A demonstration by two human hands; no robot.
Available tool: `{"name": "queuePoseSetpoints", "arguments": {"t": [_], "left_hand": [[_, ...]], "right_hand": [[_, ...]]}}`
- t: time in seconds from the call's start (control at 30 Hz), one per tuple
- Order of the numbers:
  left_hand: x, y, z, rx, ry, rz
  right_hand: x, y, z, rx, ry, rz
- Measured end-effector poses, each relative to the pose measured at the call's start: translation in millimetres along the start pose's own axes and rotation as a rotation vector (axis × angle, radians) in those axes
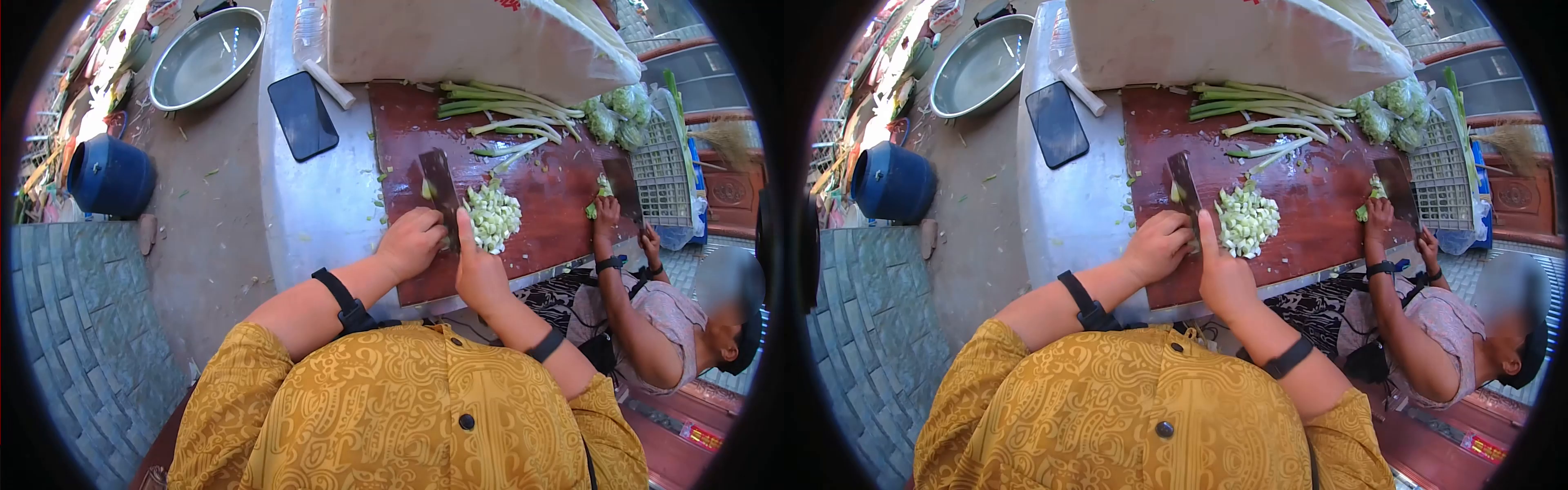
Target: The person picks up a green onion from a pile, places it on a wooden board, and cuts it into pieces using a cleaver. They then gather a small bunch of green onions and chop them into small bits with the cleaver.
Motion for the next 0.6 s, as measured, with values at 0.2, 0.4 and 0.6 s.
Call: {"name": "queuePoseSetpoints", "arguments": {"t": [0.2, 0.4, 0.6], "left_hand": [[-3, 1, 2, 0.011, -0.009, -0.025], [2, 9, 13, -0.019, -0.023, 0.018], [13, 13, -9, 0.066, 0.091, 0.114]], "right_hand": [[26, 0, 1, 0.062, -0.048, 0.013], [-2, 8, 8, 0.080, -0.084, -0.080], [-28, 13, 14, 0.039, -0.081, -0.109]]}}
Point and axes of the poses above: each hand's wrist, its own x-axis towards the middle knuckle, its own y-axis out of the back of the hand, z = x × y, the point moved 3 cm from there along x, towards the middle knuckle, and after that the axes turned 12 degrees about -x, right-handed, at the moved point
